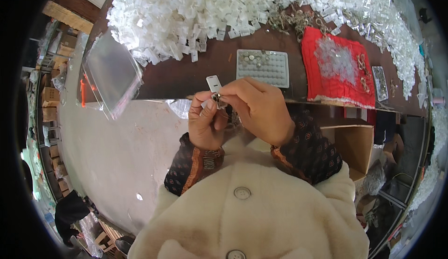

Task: The person repeatedly picks small white plastic housings and metallic components from a tray, inserts the metal parts into the housings, and places the assembled units into a cardboard box. The person occasionally uses a small flashlight to illuminate the components during assembly.

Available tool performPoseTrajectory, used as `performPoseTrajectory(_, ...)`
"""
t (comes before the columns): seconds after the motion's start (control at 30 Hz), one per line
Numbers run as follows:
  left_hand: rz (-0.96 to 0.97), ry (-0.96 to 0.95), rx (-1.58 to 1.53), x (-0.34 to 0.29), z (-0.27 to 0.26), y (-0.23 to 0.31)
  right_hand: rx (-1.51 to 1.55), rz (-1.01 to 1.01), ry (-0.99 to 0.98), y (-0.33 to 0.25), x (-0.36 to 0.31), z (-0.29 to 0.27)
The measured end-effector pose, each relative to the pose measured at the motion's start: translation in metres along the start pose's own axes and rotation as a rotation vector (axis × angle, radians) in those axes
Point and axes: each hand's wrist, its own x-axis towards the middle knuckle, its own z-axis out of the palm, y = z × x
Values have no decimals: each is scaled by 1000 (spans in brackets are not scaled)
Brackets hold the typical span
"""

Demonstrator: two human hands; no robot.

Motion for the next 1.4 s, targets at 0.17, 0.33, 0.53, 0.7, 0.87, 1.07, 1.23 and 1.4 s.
performPoseTrajectory(0.17, -23, -26, 58, -4, 7, 6, -29, -41, -63, -10, 2, -9)
performPoseTrajectory(0.33, -83, -45, -14, -7, 10, 7, -103, -119, -82, -11, -3, -15)
performPoseTrajectory(0.53, -71, 71, -9, -10, 9, 1, -213, -242, 71, -17, -21, -1)
performPoseTrajectory(0.7, -119, 53, 9, -8, 3, -2, -43, -183, 66, -6, -25, 0)
performPoseTrajectory(0.87, -54, -109, 20, -4, 1, -1, 129, -96, 16, 2, -29, -2)
performPoseTrajectory(1.07, -201, -204, -105, -5, 6, -5, 931, 529, -120, 13, -16, -7)
performPoseTrajectory(1.23, -208, -171, -119, -6, 13, -9, 604, 346, 65, 6, -21, -8)
performPoseTrajectory(1.4, -176, -59, -74, -11, 27, -10, 434, -137, 34, 10, -23, -14)
